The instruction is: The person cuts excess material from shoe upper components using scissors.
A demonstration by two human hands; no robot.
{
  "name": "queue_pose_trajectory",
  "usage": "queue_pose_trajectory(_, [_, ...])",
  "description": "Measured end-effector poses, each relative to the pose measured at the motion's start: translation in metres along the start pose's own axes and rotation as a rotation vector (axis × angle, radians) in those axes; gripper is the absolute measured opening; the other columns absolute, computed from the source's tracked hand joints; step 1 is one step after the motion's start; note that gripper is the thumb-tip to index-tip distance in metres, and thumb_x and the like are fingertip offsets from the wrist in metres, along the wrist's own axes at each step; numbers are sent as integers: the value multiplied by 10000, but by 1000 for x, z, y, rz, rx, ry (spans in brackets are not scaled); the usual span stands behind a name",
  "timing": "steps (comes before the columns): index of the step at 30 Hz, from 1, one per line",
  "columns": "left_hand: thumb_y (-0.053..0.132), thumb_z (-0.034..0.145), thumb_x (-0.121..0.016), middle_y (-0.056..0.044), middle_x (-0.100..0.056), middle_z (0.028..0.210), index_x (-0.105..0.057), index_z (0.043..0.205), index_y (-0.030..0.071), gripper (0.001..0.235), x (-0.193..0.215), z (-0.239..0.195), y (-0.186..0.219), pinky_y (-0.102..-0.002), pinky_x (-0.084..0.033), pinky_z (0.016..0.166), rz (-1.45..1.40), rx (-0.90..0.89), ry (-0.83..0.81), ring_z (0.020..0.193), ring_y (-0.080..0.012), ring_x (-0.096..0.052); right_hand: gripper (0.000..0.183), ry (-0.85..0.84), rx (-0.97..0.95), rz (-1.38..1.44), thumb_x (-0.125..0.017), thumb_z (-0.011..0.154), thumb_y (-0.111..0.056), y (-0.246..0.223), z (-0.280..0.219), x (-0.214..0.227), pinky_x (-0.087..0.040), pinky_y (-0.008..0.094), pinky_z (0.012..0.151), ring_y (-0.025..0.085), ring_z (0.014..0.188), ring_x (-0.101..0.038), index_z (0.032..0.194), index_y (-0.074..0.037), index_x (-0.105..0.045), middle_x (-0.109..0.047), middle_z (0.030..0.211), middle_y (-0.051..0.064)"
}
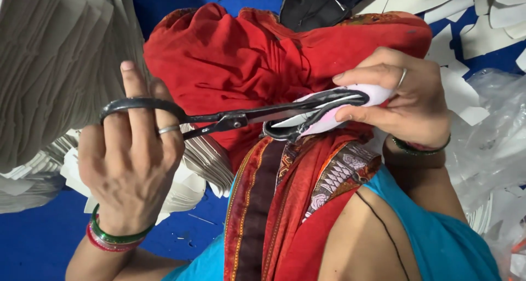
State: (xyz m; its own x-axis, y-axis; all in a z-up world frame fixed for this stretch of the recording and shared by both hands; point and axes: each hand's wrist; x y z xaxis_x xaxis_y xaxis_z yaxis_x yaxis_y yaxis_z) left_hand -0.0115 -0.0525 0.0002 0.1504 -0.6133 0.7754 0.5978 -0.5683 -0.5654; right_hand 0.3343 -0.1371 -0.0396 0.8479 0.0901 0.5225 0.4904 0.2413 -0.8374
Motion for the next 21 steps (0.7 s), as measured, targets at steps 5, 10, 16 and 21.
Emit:
queue_pose_trajectory(5, [66,1048,-760,-173,-749,1215,-550,774,28,347,-5,-7,12,-256,-340,597,-139,55,-26,644,-124,-499,478,-8,-21,77,-945,718,-101,1,-3,0,-502,217,661,119,800,-680,1137,-52,-720,-697,1018,76])
queue_pose_trajectory(10, [75,1030,-781,-133,-764,1189,-577,748,43,350,-6,-9,12,-248,-347,576,-109,72,-16,624,-122,-506,484,3,-21,84,-943,719,-92,2,-5,0,-502,216,672,118,812,-678,1144,-52,-714,-698,1030,77])
queue_pose_trajectory(16, [96,1036,-778,-119,-765,1192,-564,736,61,370,-1,1,7,-245,-347,583,-22,48,16,627,-124,-505,489,-2,-29,58,-948,713,-88,0,-3,-1,-497,219,668,121,807,-670,1140,-44,-714,-696,1022,79])
queue_pose_trajectory(21, [102,1061,-774,-156,-754,1205,-494,724,61,440,-4,0,13,-255,-360,599,-80,37,-1,643,-135,-515,488,-15,-34,112,-949,693,-94,0,-2,-1,-485,217,649,117,782,-658,1122,-41,-722,-690,1004,75])
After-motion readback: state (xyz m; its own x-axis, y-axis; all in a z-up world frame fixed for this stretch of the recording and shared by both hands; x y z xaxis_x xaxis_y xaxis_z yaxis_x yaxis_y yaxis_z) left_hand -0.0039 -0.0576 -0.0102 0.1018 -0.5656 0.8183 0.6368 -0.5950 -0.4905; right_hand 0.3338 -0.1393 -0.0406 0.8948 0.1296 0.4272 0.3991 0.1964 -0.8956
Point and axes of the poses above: each hand's wrist, its own z-axis towards the middle knuckle, its own x-axis out of the back of the hand, y = z × x
